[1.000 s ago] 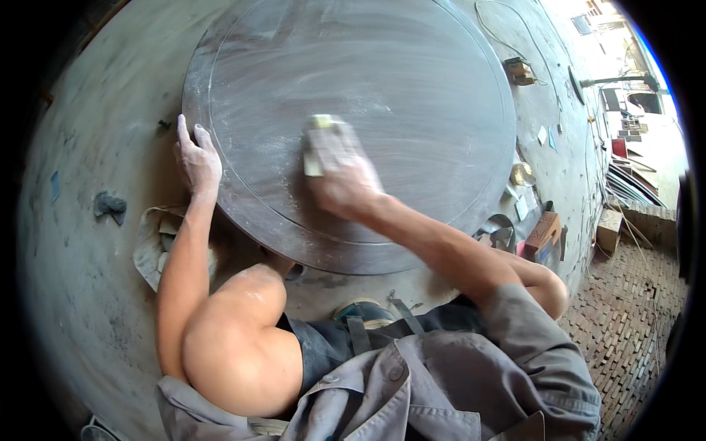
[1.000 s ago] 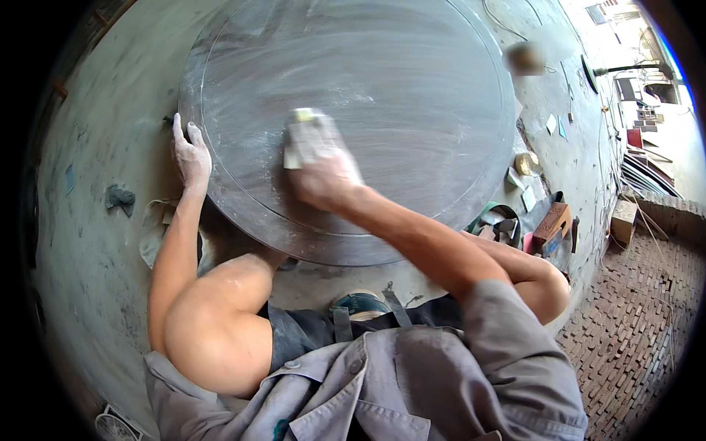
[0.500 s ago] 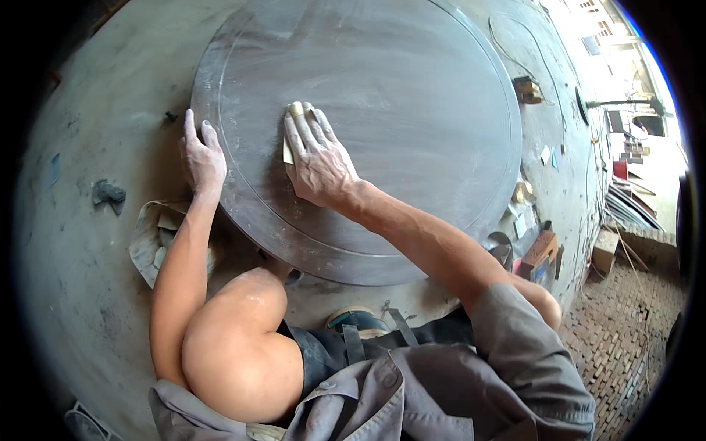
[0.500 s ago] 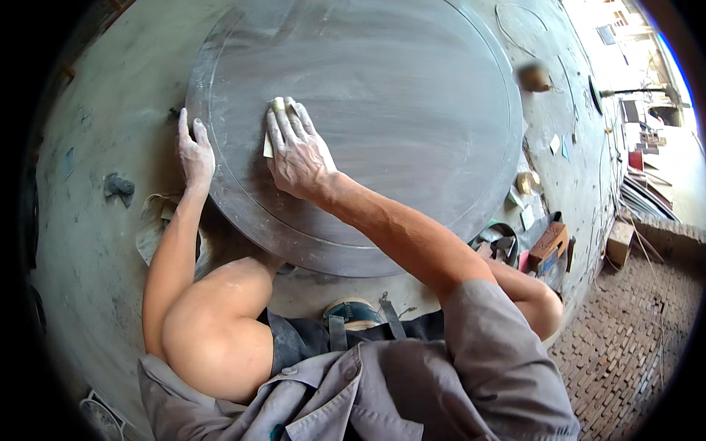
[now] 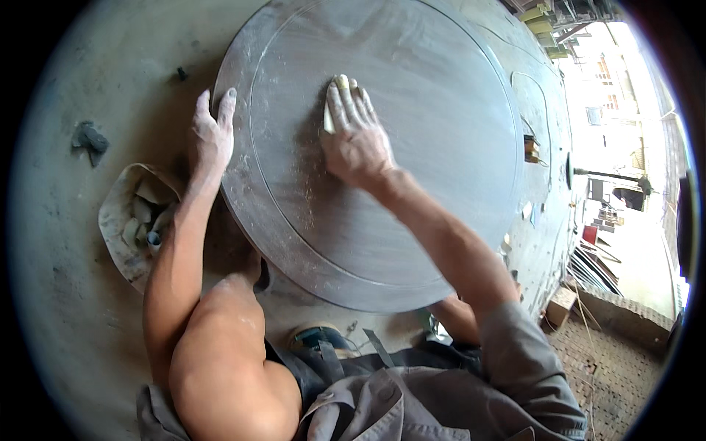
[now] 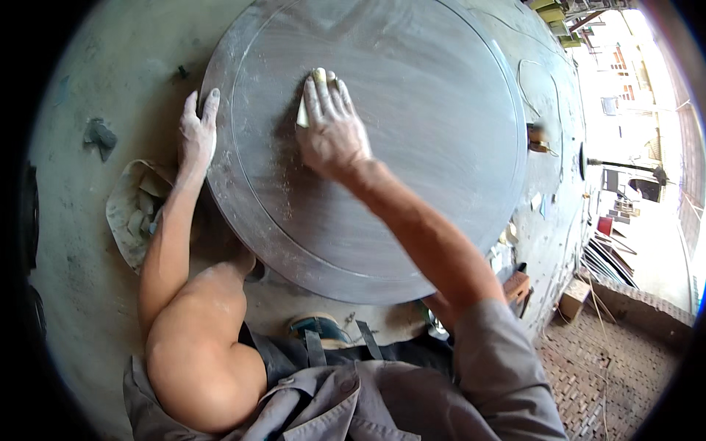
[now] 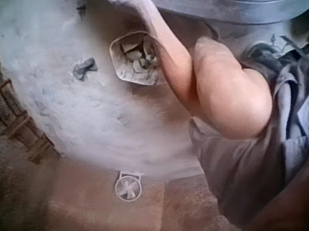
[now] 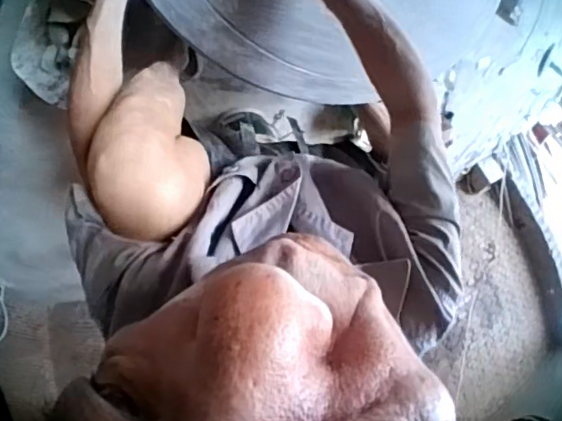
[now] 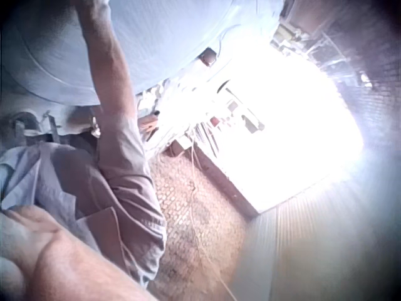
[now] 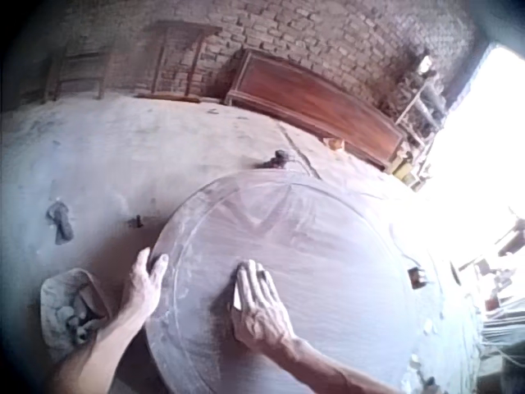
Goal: The person sits on the floor and sands a large round wooden surface using a sanding block. They move the block in circular and linear motions across the surface, occasionally switching hands and adjusting their position to reach different areas.
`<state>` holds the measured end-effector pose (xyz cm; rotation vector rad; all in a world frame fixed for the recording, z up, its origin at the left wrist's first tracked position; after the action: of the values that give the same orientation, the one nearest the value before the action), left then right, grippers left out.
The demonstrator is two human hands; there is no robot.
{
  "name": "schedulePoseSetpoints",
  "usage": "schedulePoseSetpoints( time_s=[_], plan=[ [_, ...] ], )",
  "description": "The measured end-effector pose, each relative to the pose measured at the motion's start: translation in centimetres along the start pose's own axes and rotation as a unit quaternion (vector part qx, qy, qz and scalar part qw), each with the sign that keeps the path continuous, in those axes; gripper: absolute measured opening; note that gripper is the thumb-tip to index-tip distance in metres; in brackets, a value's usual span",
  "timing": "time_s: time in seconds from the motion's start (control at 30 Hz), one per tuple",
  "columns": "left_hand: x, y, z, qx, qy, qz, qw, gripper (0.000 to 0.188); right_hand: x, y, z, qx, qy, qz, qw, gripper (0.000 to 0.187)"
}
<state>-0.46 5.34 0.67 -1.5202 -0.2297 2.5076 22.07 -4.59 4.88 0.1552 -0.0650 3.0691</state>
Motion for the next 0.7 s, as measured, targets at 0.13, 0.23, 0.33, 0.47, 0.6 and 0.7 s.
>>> schedulePoseSetpoints(
  time_s=[0.13, 0.23, 0.33, 0.47, 0.6, 0.7],
  plan=[
    [0.9, 0.4, 1.5, 0.011, 0.009, 0.055, 0.998, 0.086, -13.2, 6.3, 2.3, 0.028, 0.04, -0.1, 0.994, 0.067],
    [-0.5, 0.3, 1.3, -0.015, -0.002, 0.035, 0.999, 0.073, -19.9, 9.4, 3.8, 0.014, 0.008, -0.262, 0.965, 0.065],
    [0.9, 0.7, 0.9, -0.01, 0.005, 0.04, 0.999, 0.074, -8.4, 2.0, 0.7, -0.009, 0.0, -0.099, 0.995, 0.07],
    [1.8, 0.8, 0.6, -0.011, 0.024, 0.034, 0.999, 0.074, 1.7, -5.6, 0.1, 0.003, 0.022, 0.047, 0.999, 0.074],
    [0.9, 0.5, 1.0, -0.01, 0.057, 0.049, 0.997, 0.073, -14.5, 1.0, 1.2, 0.025, 0.054, -0.061, 0.996, 0.064],
    [-0.1, 0.4, 0.8, -0.013, 0.022, 0.048, 0.999, 0.072, -22.4, 4.2, 1.6, 0.011, 0.166, -0.125, 0.978, 0.056]
  ],
)
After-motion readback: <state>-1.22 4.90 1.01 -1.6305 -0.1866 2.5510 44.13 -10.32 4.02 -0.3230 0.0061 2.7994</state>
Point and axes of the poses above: each hand's wrist, its own y-axis away from the middle knuckle, its own z-axis out of the back of the hand, x = y × z, the point moved 6 cm from there along -y, towards the middle knuckle, and after that the axes turned 14 degrees about -z, right-handed, at the moved point
